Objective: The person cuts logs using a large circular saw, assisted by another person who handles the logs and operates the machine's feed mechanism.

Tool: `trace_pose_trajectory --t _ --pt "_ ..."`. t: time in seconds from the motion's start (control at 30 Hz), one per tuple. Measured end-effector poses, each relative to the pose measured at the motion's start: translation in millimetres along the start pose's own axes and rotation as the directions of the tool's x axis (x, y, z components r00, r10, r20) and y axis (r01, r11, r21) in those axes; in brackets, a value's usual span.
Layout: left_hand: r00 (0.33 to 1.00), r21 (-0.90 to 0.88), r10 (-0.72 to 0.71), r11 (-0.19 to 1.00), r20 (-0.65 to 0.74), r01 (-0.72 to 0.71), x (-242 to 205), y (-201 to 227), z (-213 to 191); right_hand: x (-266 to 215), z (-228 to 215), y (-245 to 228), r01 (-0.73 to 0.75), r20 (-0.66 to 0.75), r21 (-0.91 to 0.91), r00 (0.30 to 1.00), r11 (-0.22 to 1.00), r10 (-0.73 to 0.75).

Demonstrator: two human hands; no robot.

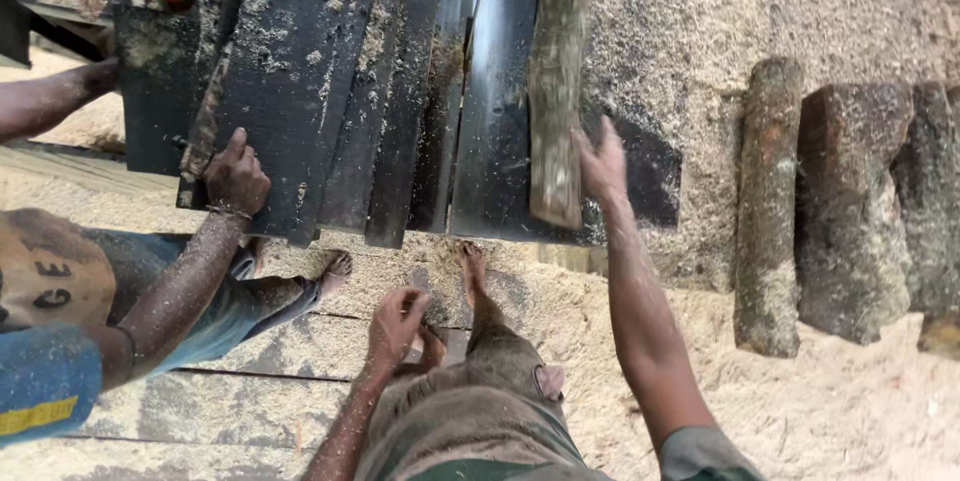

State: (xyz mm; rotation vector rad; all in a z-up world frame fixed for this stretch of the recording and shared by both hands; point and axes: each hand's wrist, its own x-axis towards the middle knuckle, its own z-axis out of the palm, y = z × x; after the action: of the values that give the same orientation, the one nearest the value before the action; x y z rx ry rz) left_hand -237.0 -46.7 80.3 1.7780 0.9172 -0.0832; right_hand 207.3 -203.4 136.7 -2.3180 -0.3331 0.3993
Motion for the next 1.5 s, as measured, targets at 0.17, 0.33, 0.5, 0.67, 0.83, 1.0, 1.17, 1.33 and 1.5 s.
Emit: trace_pose_trajectory --t 0.17,0.33,0.5,0.67,0.83,1.0,1.17,1.33,1.5 --pt "0.977 -0.195 -0.042 0.977 0.209 0.084 -14 16 14 -81 85 -16 -0.070 0.005 -0.503 0.996 0.861 0.084" --pt "0.927 -0.153 -0.045 0.982 0.372 0.108 -4 13 55 -204 155 2 0.092 -0.031 -0.367 0.993 0.926 -0.111" --pt "0.913 -0.111 0.162 0.985 0.375 -0.129 -41 -22 64 -295 174 19 0.265 0.056 -0.211 0.964 0.941 -0.259" --pt "0.890 0.035 0.089 0.993 0.447 -0.117 -45 -28 56 -319 175 31 -0.001 0.213 -0.045 0.977 0.999 0.010" --pt "0.882 -0.061 -0.188 0.970 0.432 0.236 -7 -14 60 -269 181 18 -0.054 0.212 -0.131 0.974 0.990 0.081" --pt "0.965 0.144 0.010 0.988 0.261 -0.049 24 -15 70 -228 181 8 -0.022 0.204 -0.233 0.977 0.972 0.070" --pt "0.973 0.197 0.017 0.978 0.232 -0.064 61 3 72 -189 192 21 0.133 0.136 -0.251 0.985 0.959 -0.101" --pt "0.971 0.127 0.181 0.971 0.157 -0.202 114 33 72 -130 199 44 0.443 0.095 -0.444 0.888 0.779 -0.450" --pt "0.963 0.185 0.215 0.952 0.162 -0.243 196 44 66 -48 219 37 0.578 0.171 -0.448 0.805 0.683 -0.568"
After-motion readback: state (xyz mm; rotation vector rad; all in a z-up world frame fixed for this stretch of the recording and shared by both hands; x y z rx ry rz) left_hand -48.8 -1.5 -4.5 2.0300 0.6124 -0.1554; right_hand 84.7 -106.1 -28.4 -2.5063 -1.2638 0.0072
